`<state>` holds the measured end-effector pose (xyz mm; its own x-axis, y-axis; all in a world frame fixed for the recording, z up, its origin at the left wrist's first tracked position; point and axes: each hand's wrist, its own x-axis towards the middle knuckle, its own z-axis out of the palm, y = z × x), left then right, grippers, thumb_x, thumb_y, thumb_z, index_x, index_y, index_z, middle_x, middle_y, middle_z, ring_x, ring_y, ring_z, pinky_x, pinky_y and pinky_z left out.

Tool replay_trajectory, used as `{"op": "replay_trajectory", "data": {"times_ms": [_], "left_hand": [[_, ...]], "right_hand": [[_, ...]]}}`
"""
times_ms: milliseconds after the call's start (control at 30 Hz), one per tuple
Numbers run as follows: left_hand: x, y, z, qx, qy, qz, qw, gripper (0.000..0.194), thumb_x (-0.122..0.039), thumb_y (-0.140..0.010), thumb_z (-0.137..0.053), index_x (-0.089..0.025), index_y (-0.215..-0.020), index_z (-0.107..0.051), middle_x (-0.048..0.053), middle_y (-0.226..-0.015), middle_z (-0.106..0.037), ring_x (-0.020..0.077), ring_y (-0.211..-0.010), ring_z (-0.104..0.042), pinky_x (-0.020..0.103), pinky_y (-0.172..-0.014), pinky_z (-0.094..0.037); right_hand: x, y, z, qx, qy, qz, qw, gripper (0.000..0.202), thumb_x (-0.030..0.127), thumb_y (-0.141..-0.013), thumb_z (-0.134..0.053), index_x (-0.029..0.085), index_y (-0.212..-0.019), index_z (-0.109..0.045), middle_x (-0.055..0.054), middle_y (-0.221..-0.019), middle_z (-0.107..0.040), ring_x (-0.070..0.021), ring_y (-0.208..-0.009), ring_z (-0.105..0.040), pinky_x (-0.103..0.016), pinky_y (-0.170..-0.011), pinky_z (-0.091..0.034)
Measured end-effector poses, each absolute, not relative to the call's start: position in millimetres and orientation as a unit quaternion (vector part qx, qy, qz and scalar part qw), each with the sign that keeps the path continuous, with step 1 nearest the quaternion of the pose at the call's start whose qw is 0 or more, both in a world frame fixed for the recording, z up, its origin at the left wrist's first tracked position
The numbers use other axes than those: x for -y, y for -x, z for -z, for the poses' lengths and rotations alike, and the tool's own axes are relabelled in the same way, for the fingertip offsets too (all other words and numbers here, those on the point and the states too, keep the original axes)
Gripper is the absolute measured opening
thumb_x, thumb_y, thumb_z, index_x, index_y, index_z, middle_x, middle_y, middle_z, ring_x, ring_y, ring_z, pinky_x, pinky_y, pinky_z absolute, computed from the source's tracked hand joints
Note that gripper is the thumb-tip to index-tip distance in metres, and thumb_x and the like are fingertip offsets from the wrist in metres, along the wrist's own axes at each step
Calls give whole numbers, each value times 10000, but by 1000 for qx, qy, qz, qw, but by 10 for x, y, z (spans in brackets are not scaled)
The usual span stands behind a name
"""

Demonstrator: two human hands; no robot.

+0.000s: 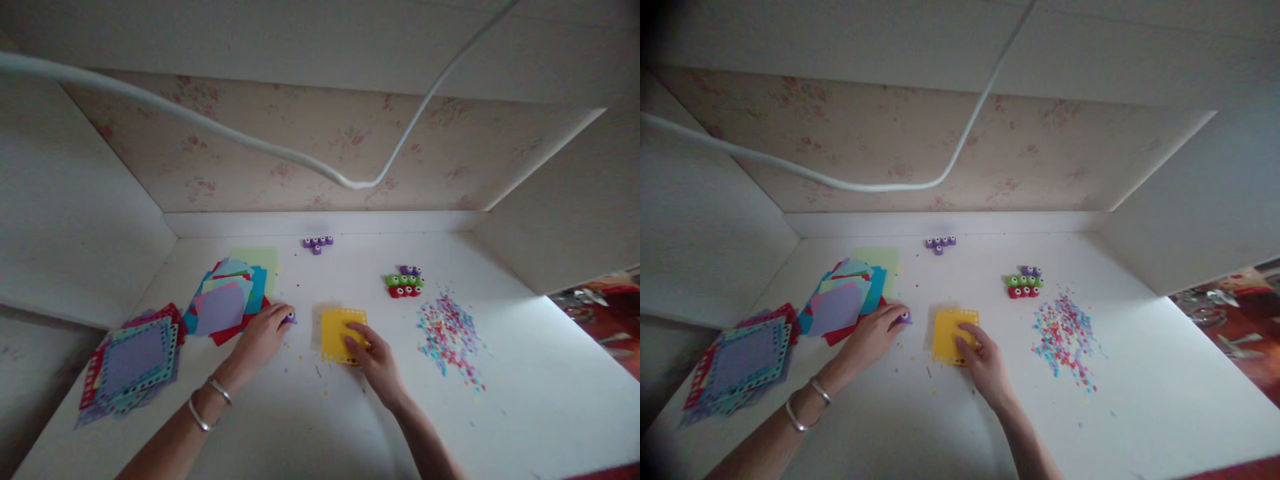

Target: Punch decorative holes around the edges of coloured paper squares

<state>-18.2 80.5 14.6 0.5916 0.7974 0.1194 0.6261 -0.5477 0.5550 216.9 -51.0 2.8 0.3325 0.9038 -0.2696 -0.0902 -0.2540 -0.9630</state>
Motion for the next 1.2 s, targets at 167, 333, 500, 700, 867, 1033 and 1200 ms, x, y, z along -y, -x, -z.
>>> {"op": "replay_trajectory", "data": {"times_ms": [167, 333, 500, 700, 867, 1033, 1200], "left_hand": [[-416, 234, -24, -441, -821, -220, 287, 228, -183, -909, -611, -213, -1134, -633, 40, -1076, -741, 176, -956, -713, 288, -878, -567], [-271, 199, -2, -453, -771, -253, 369, 273, -204, -900, -633, -241, -1170, -649, 30, -1121, -743, 193, -994, -716, 313, -895, -574], [-248, 150, -28, -445, -767, -252, 387, 288, -200, -891, -647, -254, -1174, -660, 31, -1144, -741, 203, -1021, -711, 338, -925, -568], [-237, 138, -8, -427, -778, -266, 376, 306, -163, -889, -647, -250, -1183, -657, 29, -1144, -738, 199, -1019, -709, 340, -922, -572], [-240, 119, -23, -390, -812, -259, 348, 300, -137, -893, -643, -261, -1165, -668, 24, -1133, -734, 198, -1022, -697, 349, -935, -563], [-249, 99, -44, -355, -846, -225, 327, 380, -126, -877, -672, -281, -1223, -644, 19, -1182, -718, 208, -1089, -664, 391, -1011, -519], [-258, 146, -25, -355, -848, -214, 330, 447, -110, -858, -682, -279, -1268, -621, 29, -1252, -682, 213, -1147, -637, 388, -1022, -520]], "right_hand": [[492, -2080, 39, 336, 620, -481, 521, 397, 496, -802, -730, 225, -1088, -691, -87, -1166, -703, -235, -890, -713, -368, -746, -614], [444, -2009, 114, 348, 605, -499, 514, 381, 484, -824, -710, 232, -1108, -680, -76, -1174, -696, -229, -918, -705, -368, -773, -604], [422, -1989, 144, 376, 613, -490, 492, 388, 490, -834, -691, 219, -1112, -680, -79, -1138, -705, -216, -866, -702, -346, -724, -598], [413, -2009, 191, 388, 620, -479, 486, 392, 493, -846, -672, 214, -1121, -673, -86, -1137, -710, -212, -843, -707, -336, -705, -601], [398, -2016, 208, 425, 639, -448, 459, 356, 458, -873, -638, 213, -1131, -670, -83, -1120, -719, -221, -860, -715, -336, -704, -608], [430, -2026, 83, 560, 664, -314, 384, 322, 359, -926, -574, 233, -1211, -656, -100, -1187, -695, -246, -990, -691, -412, -855, -592], [519, -2151, -25, 671, 669, -99, 304, 374, 329, -945, -557, 250, -1305, -621, -131, -1513, -439, -322, -1306, -499, -516, -1026, -486]]}}
